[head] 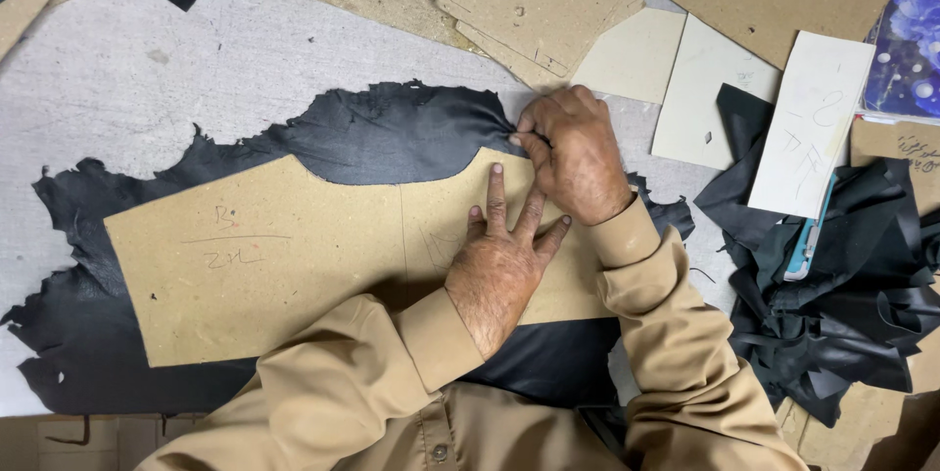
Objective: The person cuts small pieces from dark leather scraps on the worktable, then spreads a large black leather hide flat on the table. They place a cardboard pattern piece on the hide, reposition it, and trace around its edge with a pen.
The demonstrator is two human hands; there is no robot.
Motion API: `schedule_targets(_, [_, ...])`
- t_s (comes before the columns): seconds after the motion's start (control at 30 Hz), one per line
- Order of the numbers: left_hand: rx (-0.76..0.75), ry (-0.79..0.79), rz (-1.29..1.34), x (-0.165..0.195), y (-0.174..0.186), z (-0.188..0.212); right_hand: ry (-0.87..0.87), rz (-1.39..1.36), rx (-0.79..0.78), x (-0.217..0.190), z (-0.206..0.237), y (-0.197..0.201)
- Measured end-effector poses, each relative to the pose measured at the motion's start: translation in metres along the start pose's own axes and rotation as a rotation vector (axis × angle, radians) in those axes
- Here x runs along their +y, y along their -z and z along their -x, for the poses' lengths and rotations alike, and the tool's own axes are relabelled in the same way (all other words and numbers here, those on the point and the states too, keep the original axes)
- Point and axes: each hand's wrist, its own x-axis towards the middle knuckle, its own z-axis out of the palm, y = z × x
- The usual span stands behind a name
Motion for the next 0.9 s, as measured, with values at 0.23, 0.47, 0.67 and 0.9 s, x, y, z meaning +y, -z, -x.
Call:
schedule_targets(0.23, [0.002, 0.011, 0.028, -0.002, -0.010, -0.007, 0.000, 0.057, 0.166, 0.003, -0.010, -0.019])
schedule_targets(0.47, [0.466, -0.016, 0.282, -0.038, -0.028, 0.058, 0.009, 0.125, 0.298, -0.019, 0.032, 0.017])
schedule_targets(0.67, [0.731, 0.690, 0.147, -0.104, -0.049, 0.223, -0.211, 0.169, 0.226, -0.053, 0.159, 0.035])
schedule_targets(0.9, [0.618, 0.837, 0.369, -0.104, -0.110, 0.263, -0.247, 0.183, 0.129, -0.035, 0.229, 0.024])
